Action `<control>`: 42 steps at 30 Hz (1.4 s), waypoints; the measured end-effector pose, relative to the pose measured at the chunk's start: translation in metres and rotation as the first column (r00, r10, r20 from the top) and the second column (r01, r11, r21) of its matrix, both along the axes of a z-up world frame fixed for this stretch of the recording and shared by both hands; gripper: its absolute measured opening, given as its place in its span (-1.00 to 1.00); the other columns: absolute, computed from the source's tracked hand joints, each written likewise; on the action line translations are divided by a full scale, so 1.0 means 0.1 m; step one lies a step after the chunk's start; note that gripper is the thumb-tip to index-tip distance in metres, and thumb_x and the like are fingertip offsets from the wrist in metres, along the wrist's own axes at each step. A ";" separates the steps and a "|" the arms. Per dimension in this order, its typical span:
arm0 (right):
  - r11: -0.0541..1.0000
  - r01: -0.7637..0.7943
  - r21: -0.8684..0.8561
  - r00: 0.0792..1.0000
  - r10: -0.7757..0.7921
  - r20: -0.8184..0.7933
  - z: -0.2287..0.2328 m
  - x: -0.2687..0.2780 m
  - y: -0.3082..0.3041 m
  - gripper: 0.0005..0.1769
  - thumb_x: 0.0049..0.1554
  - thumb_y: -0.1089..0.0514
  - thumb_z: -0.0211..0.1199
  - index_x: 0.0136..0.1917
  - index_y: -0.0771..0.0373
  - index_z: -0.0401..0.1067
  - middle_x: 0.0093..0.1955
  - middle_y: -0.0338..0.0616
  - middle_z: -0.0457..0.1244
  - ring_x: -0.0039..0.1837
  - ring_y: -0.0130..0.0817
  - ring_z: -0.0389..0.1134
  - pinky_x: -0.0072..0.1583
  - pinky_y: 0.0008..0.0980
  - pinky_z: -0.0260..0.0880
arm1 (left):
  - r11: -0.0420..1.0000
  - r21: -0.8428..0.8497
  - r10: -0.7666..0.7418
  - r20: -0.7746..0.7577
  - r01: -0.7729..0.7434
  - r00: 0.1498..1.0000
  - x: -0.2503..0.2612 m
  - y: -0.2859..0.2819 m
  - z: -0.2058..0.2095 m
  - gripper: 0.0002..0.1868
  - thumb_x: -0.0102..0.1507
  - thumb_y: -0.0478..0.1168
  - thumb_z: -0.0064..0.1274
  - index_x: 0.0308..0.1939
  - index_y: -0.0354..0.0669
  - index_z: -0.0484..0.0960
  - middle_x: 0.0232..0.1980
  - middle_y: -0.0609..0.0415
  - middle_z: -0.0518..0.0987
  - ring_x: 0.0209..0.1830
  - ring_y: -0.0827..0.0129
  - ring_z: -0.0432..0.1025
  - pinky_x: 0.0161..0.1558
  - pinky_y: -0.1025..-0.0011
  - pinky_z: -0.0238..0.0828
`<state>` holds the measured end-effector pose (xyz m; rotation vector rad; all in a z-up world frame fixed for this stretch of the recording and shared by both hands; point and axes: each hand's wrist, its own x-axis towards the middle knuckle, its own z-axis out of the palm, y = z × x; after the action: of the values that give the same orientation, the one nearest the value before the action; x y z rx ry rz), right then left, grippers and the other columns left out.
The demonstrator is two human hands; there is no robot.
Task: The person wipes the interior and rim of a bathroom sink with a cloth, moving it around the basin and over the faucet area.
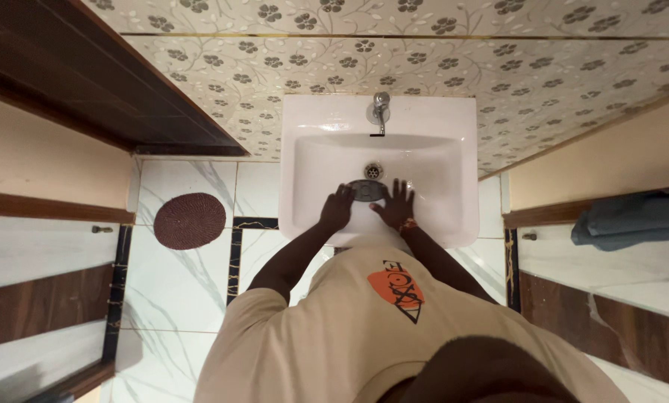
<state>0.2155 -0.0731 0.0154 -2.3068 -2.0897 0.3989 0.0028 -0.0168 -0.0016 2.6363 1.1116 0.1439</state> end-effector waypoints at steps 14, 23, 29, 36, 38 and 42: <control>0.981 0.196 -0.002 0.976 -0.195 0.098 0.16 0.72 -0.42 0.07 0.12 -0.57 0.09 0.67 0.02 0.01 0.70 0.31 -0.26 0.69 0.40 -0.37 0.48 0.50 -0.25 | 0.985 -0.083 -0.161 -0.147 0.149 0.976 0.97 -0.08 -0.05 -0.31 0.29 -0.25 -0.17 0.53 -0.20 0.18 0.62 -0.10 0.14 0.61 -0.01 0.04 0.48 -0.09 -0.01; 0.986 -0.016 -0.165 1.000 0.011 -0.028 -0.04 -0.08 -0.08 0.16 0.09 -0.56 0.13 0.66 0.20 -0.07 0.72 0.21 -0.30 0.71 0.23 -0.40 0.55 0.37 -0.32 | 0.990 0.046 0.134 -0.088 -0.130 0.987 0.08 0.21 -0.05 -0.58 0.33 -0.20 -0.15 0.26 -0.15 0.53 0.60 -0.18 0.16 0.62 -0.08 -0.02 0.51 -0.21 -0.14; 0.964 -0.227 -0.141 0.974 0.228 -0.005 -0.05 -0.35 0.21 0.22 0.08 -0.52 0.20 0.64 0.38 -0.05 0.71 0.16 -0.23 0.73 0.19 -0.38 0.58 0.28 -0.25 | 0.964 0.242 0.123 -0.031 -0.112 0.992 -0.18 0.27 -0.02 -0.62 0.44 -0.20 -0.16 0.26 -0.31 0.54 0.57 -0.13 0.27 0.60 -0.07 0.09 0.53 -0.16 -0.01; 0.960 -0.191 -0.204 0.981 0.191 -0.023 0.00 -0.10 0.10 0.20 0.06 -0.51 0.22 0.63 0.30 -0.04 0.72 0.16 -0.31 0.71 0.23 -0.43 0.55 0.30 -0.28 | 0.994 -0.066 0.070 -0.172 -0.082 0.983 0.00 0.31 0.00 -0.54 0.28 -0.21 -0.11 0.25 -0.22 0.52 0.60 -0.16 0.14 0.57 -0.12 0.03 0.34 -0.14 0.15; 0.967 -0.126 -0.222 0.992 0.121 -0.036 0.03 0.02 0.04 0.21 0.04 -0.52 0.22 0.65 0.24 -0.07 0.71 0.13 -0.32 0.69 0.22 -0.45 0.54 0.33 -0.30 | 0.994 -0.085 0.052 -0.182 -0.068 0.982 0.12 0.28 0.01 -0.57 0.31 -0.21 -0.12 0.26 -0.12 0.54 0.62 -0.17 0.11 0.61 -0.12 0.00 0.35 -0.15 0.15; 0.977 -0.067 -0.205 0.998 0.065 -0.017 0.11 0.32 -0.04 0.17 0.08 -0.57 0.15 0.65 0.17 -0.07 0.74 0.10 -0.34 0.69 0.31 -0.43 0.54 0.27 -0.24 | 0.997 -0.074 -0.017 -0.134 0.007 0.991 0.42 0.32 0.03 -0.53 0.30 -0.20 -0.12 0.31 0.04 0.54 0.64 -0.18 0.08 0.63 -0.14 -0.04 0.37 -0.14 0.14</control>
<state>0.2479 -0.0767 0.0260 -2.3378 -2.2226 0.6561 0.0448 0.0155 0.0016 2.6193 1.1198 -0.0780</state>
